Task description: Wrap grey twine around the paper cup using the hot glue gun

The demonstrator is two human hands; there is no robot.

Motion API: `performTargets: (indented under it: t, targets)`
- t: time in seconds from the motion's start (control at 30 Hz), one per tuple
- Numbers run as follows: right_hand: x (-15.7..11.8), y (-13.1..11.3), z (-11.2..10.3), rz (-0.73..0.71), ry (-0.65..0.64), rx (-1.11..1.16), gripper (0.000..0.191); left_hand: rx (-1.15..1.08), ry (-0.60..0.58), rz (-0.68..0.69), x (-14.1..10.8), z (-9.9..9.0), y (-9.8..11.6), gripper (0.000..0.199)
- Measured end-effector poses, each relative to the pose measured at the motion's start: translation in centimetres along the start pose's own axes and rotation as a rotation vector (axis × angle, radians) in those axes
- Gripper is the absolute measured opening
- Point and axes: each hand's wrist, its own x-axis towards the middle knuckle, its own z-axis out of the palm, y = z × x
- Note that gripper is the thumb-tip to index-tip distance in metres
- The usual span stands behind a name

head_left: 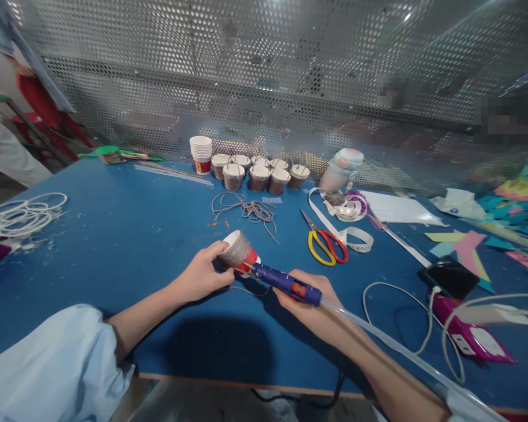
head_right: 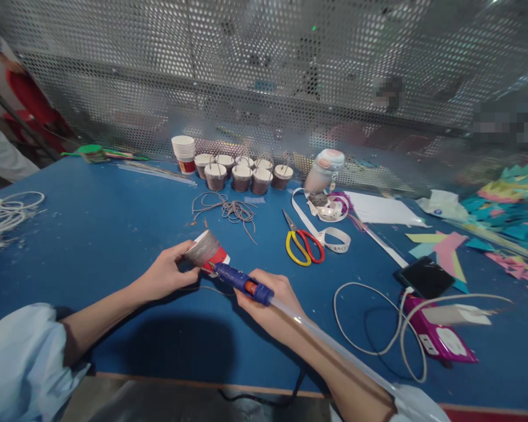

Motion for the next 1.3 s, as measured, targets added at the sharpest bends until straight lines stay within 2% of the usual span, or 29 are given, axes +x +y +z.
performTargets:
  t: [0.1, 0.33, 0.67, 0.83, 0.97, 1.07, 1.2, 1.3]
  targets:
    - [-0.1, 0.3, 0.1, -0.05, 0.004, -0.009, 0.018, 0.007, 0.001, -0.011, 0.0, 0.1, 0.0, 0.015]
    - [0.1, 0.8, -0.3, 0.005, 0.086, -0.049, 0.027, -0.004, -0.006, -0.016, -0.1, -0.1, 0.2, 0.014]
    - [-0.4, 0.7, 0.8, -0.161, -0.008, -0.073, 0.012, 0.023, 0.012, -0.019, 0.1, 0.2, 0.1, 0.012]
    - [-0.2, 0.4, 0.2, -0.058, 0.03, -0.046, 0.018, 0.021, 0.007, -0.016, -0.1, 0.1, 0.1, 0.014]
    - [0.3, -0.3, -0.6, 0.1, 0.038, -0.002, 0.029, -0.003, -0.012, 0.013, -0.2, -0.1, 0.0, 0.015]
    - [0.8, -0.8, -1.1, 0.215, 0.018, 0.05, 0.03, -0.018, -0.025, 0.016, -0.2, -0.2, 0.1, 0.016]
    - [1.2, -0.7, -1.6, 0.255, -0.007, 0.12, 0.024, -0.029, -0.056, 0.017, -0.2, -0.3, 0.2, 0.017]
    - [1.3, 0.3, -1.8, 0.257, -0.04, 0.162, 0.028, -0.037, -0.077, 0.03, -0.2, -0.4, 0.2, 0.017]
